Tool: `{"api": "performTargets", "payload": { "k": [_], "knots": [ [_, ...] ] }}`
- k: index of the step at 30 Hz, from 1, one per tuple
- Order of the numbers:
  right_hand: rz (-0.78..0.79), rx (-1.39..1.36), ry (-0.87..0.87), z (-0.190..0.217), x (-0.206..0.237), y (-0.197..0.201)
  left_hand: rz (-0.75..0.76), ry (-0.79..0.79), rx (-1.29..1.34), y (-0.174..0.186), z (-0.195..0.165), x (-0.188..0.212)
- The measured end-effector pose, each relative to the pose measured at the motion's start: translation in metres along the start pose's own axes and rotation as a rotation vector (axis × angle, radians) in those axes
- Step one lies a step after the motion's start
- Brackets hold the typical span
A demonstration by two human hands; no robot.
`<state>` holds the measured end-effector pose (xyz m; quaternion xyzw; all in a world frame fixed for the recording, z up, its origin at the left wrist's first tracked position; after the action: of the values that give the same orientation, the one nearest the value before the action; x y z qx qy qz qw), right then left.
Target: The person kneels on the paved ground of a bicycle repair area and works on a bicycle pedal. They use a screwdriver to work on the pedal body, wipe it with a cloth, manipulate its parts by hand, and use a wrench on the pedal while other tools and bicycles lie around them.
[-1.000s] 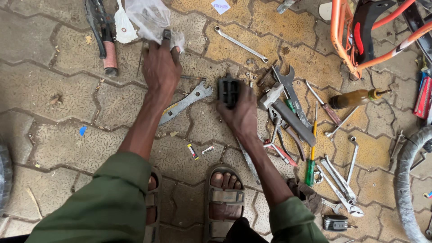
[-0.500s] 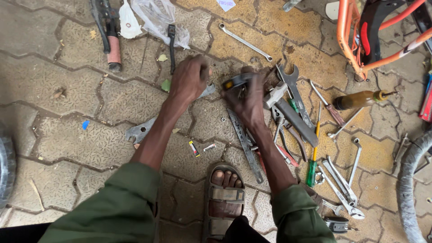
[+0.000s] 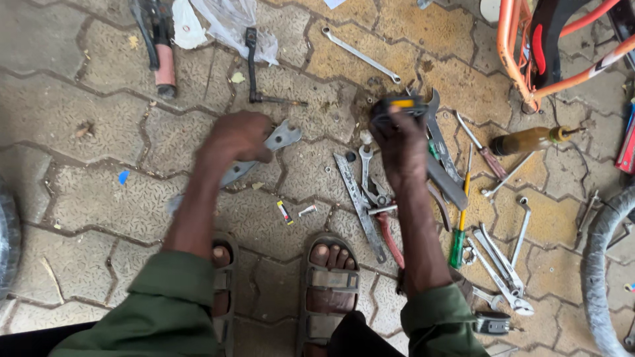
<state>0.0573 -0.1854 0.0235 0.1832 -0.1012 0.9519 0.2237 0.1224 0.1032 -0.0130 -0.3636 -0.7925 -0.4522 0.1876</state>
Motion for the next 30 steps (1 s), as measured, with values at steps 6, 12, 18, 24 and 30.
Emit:
{"api": "performTargets", "payload": {
  "k": [6, 12, 18, 24, 30],
  "knots": [
    [0.173, -0.170, -0.101, 0.000, 0.013, 0.015, 0.177, 0.056, 0.226, 0.011, 0.039, 0.024],
    [0.386, -0.354, -0.213, -0.022, 0.018, -0.004, 0.002, 0.008, 0.114, 0.040, 0.023, 0.023],
    [0.445, -0.367, -0.235, -0.019, 0.024, -0.027, -0.009, -0.137, 1.312, 0.016, -0.060, 0.000],
    [0.307, 0.438, 0.155, 0.013, 0.034, -0.037, 0.107, -0.299, 1.534, -0.016, -0.102, -0.016],
    [-0.065, 0.546, 0.245, 0.038, 0.059, -0.029, 0.077, -0.060, 2.421, -0.058, -0.092, -0.060]
  ]
}}
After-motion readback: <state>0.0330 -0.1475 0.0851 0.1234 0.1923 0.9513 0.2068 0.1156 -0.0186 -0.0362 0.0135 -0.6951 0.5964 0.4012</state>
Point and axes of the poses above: each hand's wrist, its own x-axis away from the middle knuckle, its own y-axis out of the back of the hand, z = x × y, the point moved 4 cm from there along -x, towards the middle knuckle, and after that the axes turned 14 degrees about x, right-handed, at the moved point
